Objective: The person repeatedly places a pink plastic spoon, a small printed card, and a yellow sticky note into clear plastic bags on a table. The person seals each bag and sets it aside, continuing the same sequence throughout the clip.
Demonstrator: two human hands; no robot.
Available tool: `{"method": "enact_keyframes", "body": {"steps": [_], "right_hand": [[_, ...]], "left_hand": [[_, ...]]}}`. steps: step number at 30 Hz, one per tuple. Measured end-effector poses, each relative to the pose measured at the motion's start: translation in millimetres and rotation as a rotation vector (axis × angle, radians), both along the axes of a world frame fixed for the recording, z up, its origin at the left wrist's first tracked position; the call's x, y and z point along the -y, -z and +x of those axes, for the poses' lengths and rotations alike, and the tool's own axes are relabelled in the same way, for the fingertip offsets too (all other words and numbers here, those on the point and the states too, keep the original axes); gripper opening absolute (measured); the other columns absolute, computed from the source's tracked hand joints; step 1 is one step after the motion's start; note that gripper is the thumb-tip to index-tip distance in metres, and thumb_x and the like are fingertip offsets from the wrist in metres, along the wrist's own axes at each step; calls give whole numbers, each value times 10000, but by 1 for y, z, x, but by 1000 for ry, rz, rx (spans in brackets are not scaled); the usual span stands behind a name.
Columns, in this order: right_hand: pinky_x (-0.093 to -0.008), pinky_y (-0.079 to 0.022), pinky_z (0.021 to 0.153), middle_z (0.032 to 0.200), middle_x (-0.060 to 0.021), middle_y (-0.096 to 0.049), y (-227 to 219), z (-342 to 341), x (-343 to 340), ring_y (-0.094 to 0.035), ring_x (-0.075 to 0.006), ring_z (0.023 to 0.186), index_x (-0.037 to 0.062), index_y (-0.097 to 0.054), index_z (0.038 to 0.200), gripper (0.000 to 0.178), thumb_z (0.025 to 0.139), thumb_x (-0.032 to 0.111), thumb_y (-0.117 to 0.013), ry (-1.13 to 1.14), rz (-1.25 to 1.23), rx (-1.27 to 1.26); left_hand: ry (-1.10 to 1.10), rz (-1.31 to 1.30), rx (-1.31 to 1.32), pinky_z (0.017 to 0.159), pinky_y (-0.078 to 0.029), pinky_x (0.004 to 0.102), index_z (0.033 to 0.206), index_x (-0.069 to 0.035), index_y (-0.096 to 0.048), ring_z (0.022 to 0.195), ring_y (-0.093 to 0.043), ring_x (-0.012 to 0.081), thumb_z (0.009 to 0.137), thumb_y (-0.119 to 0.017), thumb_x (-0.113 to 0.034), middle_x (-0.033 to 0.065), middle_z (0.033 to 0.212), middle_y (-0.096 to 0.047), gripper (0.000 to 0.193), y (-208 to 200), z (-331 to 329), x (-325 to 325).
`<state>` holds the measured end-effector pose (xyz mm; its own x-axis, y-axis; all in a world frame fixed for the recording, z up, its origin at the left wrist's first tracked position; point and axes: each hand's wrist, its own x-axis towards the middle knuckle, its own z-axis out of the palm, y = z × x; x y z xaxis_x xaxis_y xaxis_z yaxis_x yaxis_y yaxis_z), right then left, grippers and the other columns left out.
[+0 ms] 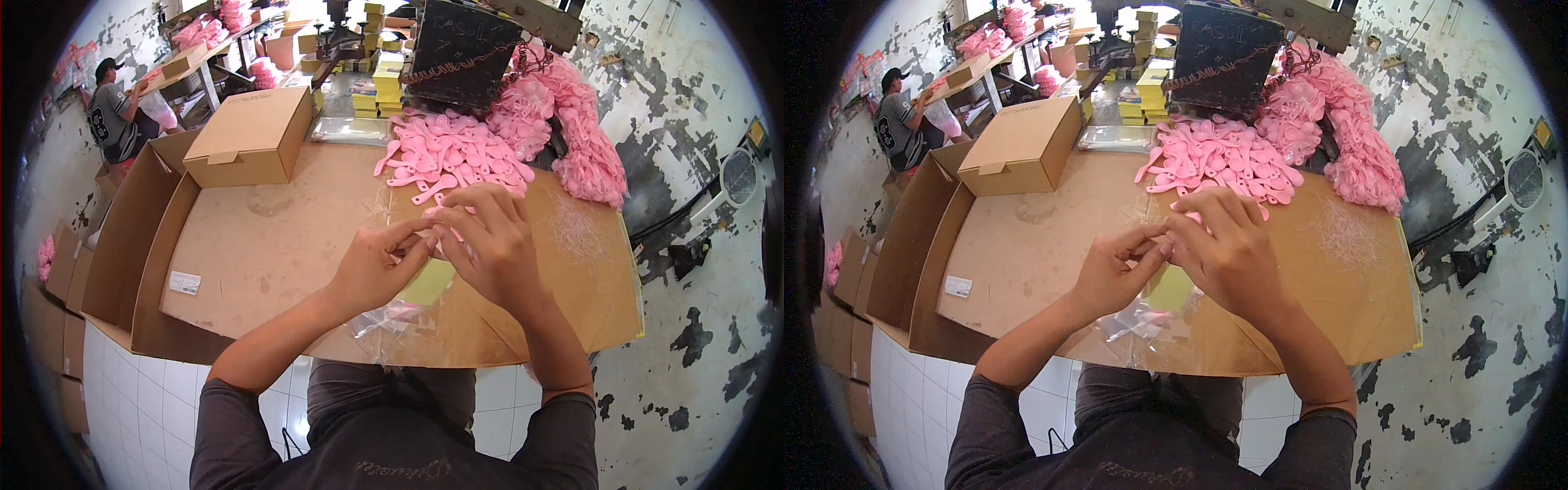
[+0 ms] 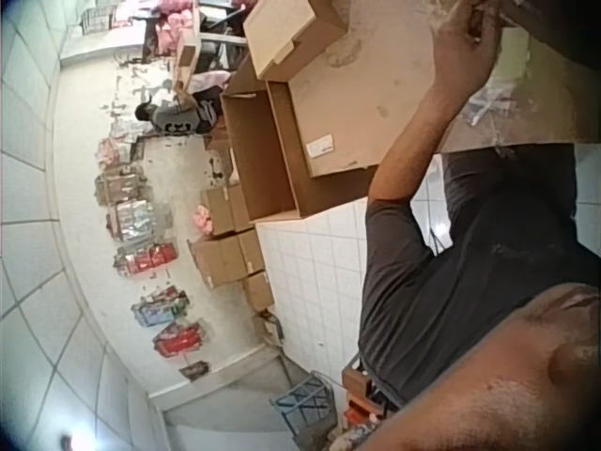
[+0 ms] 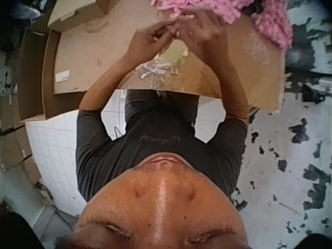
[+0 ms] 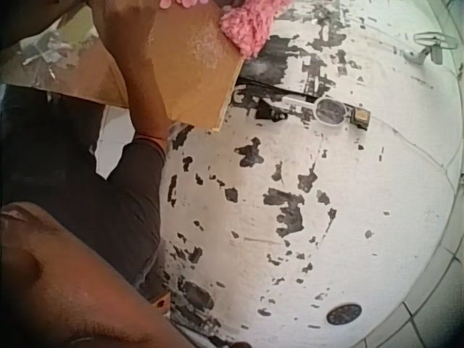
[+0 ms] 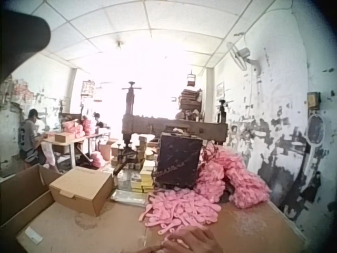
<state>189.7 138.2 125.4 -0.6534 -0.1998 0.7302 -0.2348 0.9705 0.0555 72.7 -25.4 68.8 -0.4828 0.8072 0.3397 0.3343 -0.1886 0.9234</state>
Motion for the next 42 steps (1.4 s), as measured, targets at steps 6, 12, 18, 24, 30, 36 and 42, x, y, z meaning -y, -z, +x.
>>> {"method": "enact_keyframes", "body": {"steps": [6,12,18,24,30,36,42], "right_hand": [[-382,-436,901,1040,-52,-641,7,-3,-1,-615,-230,1035,47,-692,945,214,774,160,-754,60,275,-19],[-380,-443,876,1002,-46,-638,8,-3,-38,-618,-227,971,57,-692,939,167,795,122,-746,84,-134,1],[-389,-448,857,1032,-37,-648,14,13,-13,-628,-239,965,67,-689,983,196,807,105,-766,12,-113,21],[-393,-446,860,1052,-51,-652,21,11,-9,-628,-241,987,67,-678,978,211,798,125,-772,63,72,-40],[-383,-459,810,976,-65,-625,29,2,-25,-628,-252,932,63,-653,949,153,833,106,-743,44,-188,-48],[-218,-407,640,838,-24,-605,1,68,-130,-569,-94,763,38,-617,1005,71,968,85,-655,-397,-1323,451],[-271,-487,769,972,-82,-702,58,138,-304,-676,-169,893,46,-637,1117,200,921,53,-676,118,-1309,230]], "left_hand": [[-103,-65,-446,690,-602,341,1281,48,-641,734,-765,245,997,-659,-83,192,894,-767,314,-5,2,0],[-59,-170,-506,657,-585,335,1276,6,-676,702,-757,231,991,-675,-101,186,846,-759,305,-2,6,0],[-25,-208,-199,656,-563,303,1327,-4,-656,726,-723,106,1010,-674,-118,137,818,-767,338,-3,-1,-2],[-18,-195,-275,742,-603,311,1324,20,-643,791,-774,171,1001,-676,-97,147,859,-779,344,-5,9,-5],[8,-171,-287,735,-605,313,1344,17,-632,798,-773,163,1011,-654,-80,144,880,-787,348,-1,6,-6],[23,-124,-44,836,-581,286,1384,29,-605,930,-726,112,1048,-621,-85,131,991,-789,356,6,-17,4],[-2,-44,124,896,-560,273,1437,18,-558,1008,-714,131,1059,-600,-67,134,1061,-772,390,9,-33,9]]}}
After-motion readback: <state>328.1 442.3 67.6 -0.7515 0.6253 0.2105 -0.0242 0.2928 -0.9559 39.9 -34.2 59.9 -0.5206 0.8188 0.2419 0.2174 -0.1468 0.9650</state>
